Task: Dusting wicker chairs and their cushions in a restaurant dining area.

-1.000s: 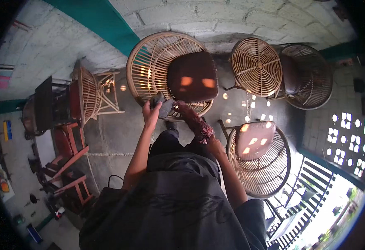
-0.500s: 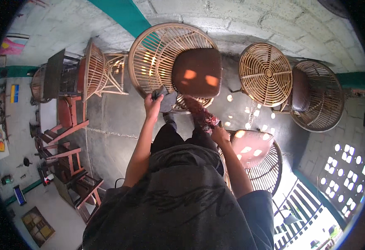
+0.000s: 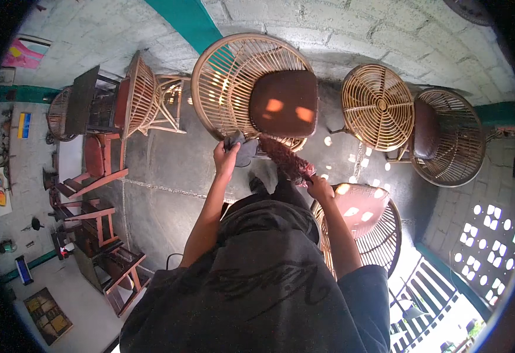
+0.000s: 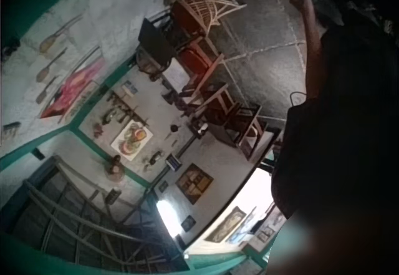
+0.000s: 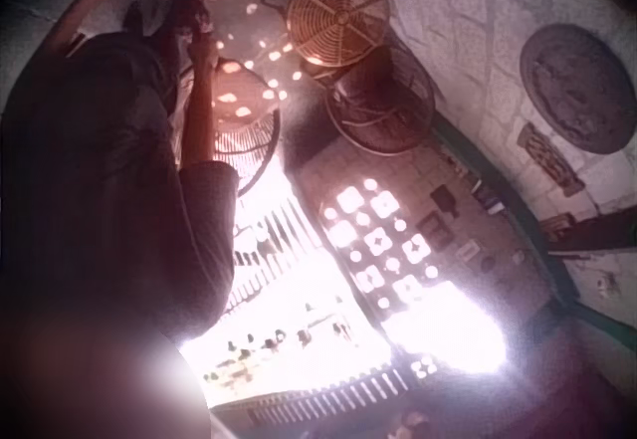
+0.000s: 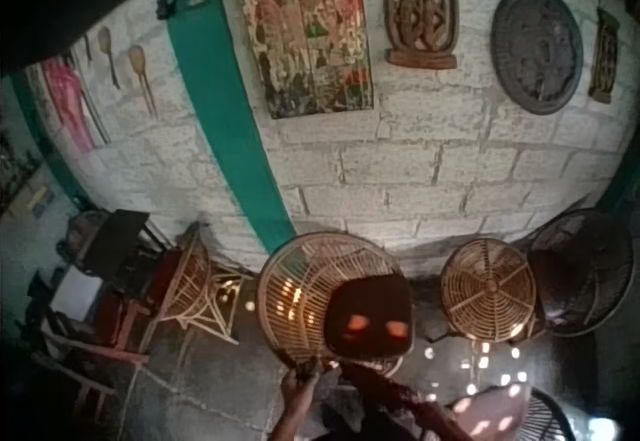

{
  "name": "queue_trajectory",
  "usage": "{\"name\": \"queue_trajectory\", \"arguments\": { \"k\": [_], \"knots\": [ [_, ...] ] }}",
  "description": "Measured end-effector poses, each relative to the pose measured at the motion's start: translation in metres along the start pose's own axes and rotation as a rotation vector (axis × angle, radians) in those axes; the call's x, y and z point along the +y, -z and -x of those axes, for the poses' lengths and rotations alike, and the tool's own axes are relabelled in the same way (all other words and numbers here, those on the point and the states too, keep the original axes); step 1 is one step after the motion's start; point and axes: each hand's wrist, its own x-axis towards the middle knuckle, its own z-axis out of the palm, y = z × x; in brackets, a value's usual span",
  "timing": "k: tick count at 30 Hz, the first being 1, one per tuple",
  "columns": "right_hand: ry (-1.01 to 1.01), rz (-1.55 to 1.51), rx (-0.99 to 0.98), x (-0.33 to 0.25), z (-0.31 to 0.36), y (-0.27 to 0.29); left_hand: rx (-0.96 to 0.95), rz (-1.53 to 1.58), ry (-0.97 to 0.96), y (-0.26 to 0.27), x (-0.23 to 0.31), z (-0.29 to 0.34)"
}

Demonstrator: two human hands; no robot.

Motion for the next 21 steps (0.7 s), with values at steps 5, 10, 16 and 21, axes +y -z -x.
{"name": "queue_trajectory", "arguments": {
  "k": [5,10,16,21],
  "knots": [
    [0.091,-0.120,-0.099,-0.005,0.004,-0.006,-0.016,0.000,-0.050,0.004,-0.001,0.010],
    [0.071,-0.055,0.035,-0.013,0.007,-0.012,-0.044,0.017,0.002,0.007,0.003,0.012],
    [0.069,-0.075,-0.041,0.018,-0.008,-0.025,0.020,0.053,-0.025,-0.004,0.008,0.009],
    [0.045,-0.053,-0.088,0.010,-0.025,-0.008,0.034,0.051,0.013,0.000,0.007,0.003]
  ]
}}
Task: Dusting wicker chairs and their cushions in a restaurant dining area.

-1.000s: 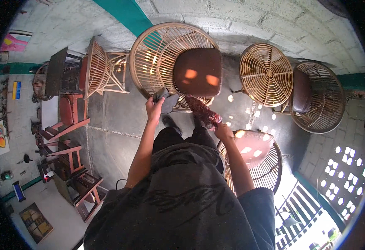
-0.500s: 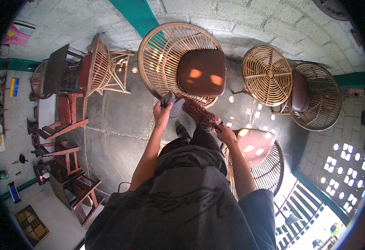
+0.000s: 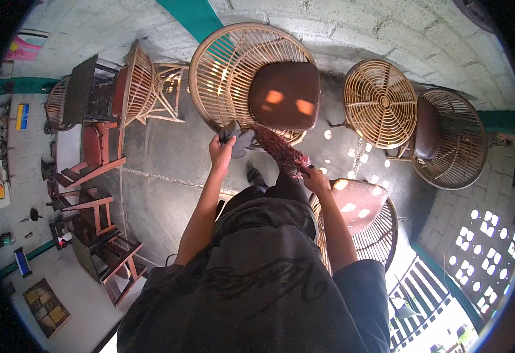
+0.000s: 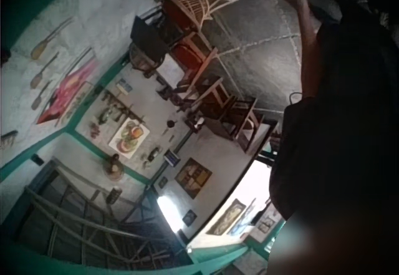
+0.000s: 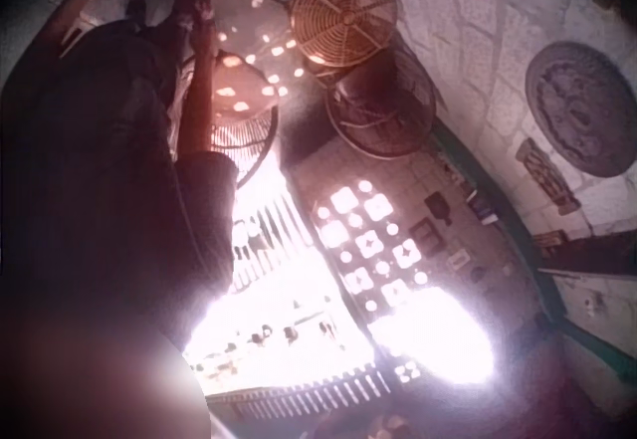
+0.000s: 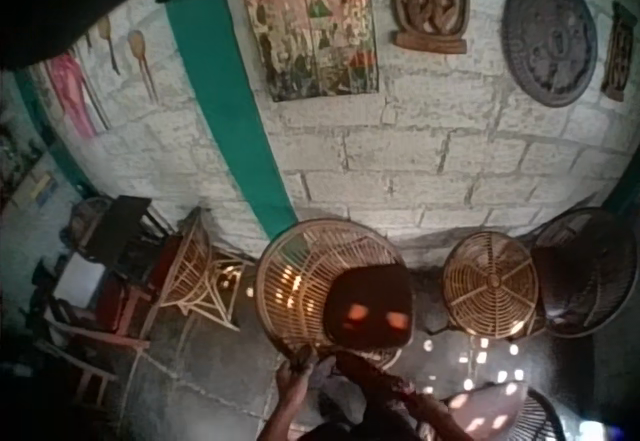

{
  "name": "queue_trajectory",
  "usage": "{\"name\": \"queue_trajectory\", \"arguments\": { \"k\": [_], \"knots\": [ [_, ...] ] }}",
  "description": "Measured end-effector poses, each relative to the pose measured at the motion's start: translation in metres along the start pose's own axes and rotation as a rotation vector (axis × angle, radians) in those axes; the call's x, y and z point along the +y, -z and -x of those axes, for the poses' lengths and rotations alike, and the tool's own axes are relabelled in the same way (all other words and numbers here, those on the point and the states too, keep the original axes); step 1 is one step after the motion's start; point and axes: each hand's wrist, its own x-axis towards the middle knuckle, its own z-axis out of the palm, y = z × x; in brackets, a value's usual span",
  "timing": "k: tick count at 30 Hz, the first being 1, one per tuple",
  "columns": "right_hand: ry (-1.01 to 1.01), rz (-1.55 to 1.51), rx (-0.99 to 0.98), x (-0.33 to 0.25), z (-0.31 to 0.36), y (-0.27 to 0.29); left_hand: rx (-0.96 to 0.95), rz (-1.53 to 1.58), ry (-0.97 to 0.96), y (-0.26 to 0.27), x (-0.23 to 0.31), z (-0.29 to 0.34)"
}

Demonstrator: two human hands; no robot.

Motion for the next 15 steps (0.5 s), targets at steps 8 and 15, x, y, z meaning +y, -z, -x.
{"name": "queue_trajectory", "arguments": {
  "k": [8,15],
  "knots": [
    [0.020,-0.039,-0.103,0.019,-0.022,0.025,0.035,-0.017,0.059,-0.022,0.009,0.012],
    [0.114,-0.035,-0.114,0.017,-0.033,0.044,0.075,-0.035,-0.020,-0.042,-0.010,0.015]
  ]
}}
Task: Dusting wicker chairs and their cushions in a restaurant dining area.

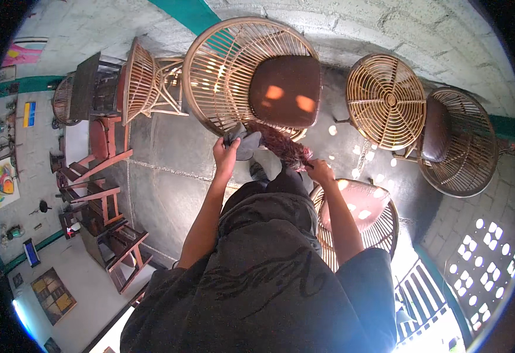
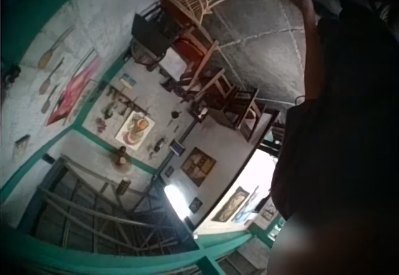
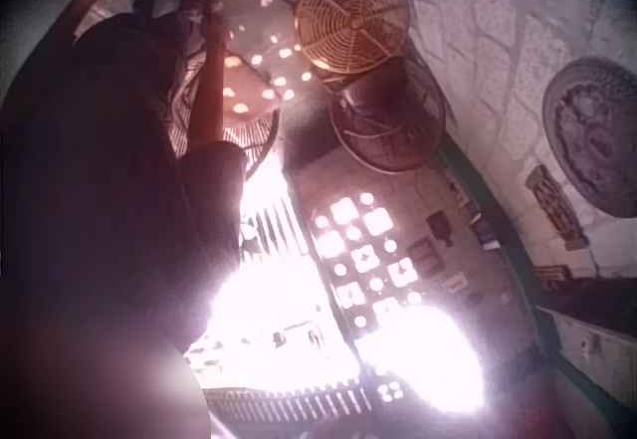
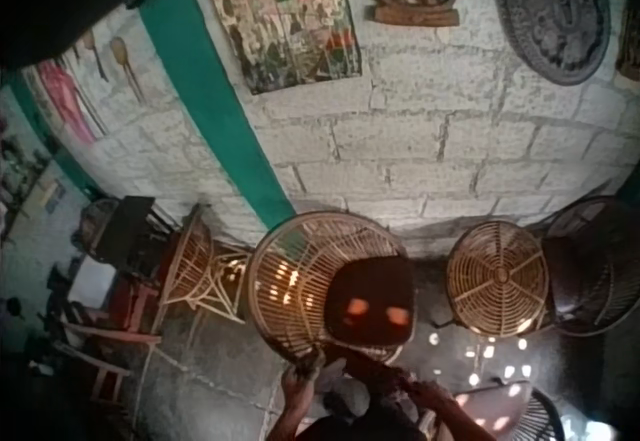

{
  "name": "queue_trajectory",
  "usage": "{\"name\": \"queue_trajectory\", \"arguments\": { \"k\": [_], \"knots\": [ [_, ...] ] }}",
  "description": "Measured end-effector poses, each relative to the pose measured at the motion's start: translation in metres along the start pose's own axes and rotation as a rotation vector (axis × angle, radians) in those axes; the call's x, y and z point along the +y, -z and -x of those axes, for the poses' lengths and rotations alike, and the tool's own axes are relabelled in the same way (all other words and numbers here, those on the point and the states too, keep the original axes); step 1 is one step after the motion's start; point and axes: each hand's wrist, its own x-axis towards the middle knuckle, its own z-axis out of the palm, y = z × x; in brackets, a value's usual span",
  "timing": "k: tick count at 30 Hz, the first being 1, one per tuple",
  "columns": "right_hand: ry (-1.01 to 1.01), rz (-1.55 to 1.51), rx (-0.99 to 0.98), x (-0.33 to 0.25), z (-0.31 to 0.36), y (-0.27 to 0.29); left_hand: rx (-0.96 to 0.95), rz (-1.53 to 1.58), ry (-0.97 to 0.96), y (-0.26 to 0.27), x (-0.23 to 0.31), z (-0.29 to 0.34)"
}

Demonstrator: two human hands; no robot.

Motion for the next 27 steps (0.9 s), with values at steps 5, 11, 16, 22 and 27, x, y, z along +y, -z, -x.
{"name": "queue_trajectory", "arguments": {
  "k": [5,11,16,22,27],
  "knots": [
    [0.052,0.082,0.028,0.018,-0.007,0.000,-0.067,-0.019,-0.008,-0.005,0.013,0.006],
    [0.016,0.107,0.106,0.017,-0.008,-0.006,-0.007,0.025,-0.010,0.000,0.017,0.014],
    [-0.103,0.137,0.075,0.017,0.001,-0.004,-0.028,0.023,-0.018,0.007,0.009,0.013],
    [-0.195,0.127,0.144,0.007,0.029,-0.005,-0.090,0.075,0.002,0.009,0.009,0.006],
    [-0.063,0.062,0.280,-0.006,0.048,-0.033,-0.193,-0.030,-0.027,0.029,-0.002,0.001]
  ]
}}
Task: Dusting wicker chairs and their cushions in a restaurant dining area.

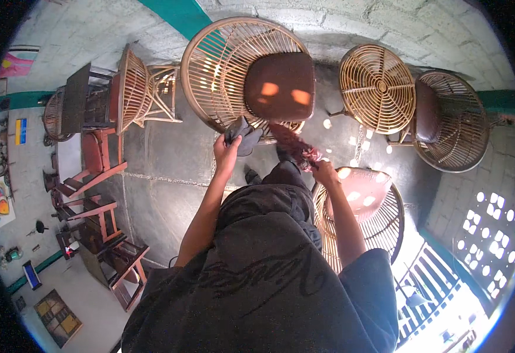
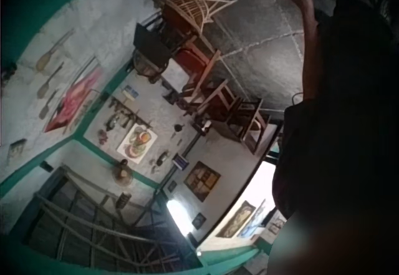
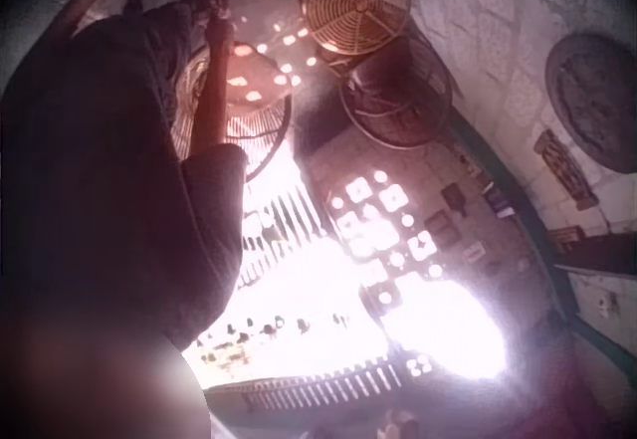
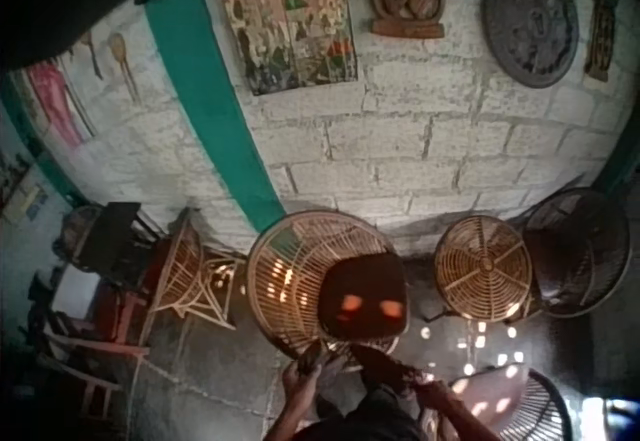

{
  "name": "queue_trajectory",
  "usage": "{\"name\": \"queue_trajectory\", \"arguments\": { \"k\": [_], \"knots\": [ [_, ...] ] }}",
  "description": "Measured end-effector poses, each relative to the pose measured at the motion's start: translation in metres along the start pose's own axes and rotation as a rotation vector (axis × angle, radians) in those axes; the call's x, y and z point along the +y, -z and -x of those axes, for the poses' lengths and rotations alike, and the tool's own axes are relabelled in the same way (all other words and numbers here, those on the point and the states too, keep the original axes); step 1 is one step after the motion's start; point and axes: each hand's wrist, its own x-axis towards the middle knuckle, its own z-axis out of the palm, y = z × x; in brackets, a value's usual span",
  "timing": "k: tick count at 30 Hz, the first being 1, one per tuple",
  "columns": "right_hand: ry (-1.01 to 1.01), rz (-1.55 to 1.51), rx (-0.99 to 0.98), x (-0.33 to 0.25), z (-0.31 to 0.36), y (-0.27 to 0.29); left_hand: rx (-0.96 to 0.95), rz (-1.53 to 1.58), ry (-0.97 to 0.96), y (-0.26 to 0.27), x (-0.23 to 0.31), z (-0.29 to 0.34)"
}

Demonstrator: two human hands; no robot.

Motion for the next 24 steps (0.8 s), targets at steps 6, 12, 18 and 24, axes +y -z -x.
{"name": "queue_trajectory", "arguments": {
  "k": [6,12,18,24],
  "knots": [
    [-0.062,0.073,0.026,-0.005,0.024,-0.032,0.027,0.032,0.029,0.020,-0.001,0.010],
    [-0.162,0.010,0.005,-0.059,0.045,-0.018,0.069,0.078,0.034,0.049,0.005,0.005],
    [0.030,-0.221,-0.013,-0.072,0.041,-0.019,0.075,0.131,-0.001,0.056,0.007,0.004],
    [-0.067,-0.248,-0.250,-0.078,-0.004,0.000,0.116,0.066,0.046,0.054,0.029,-0.001]
  ]
}}
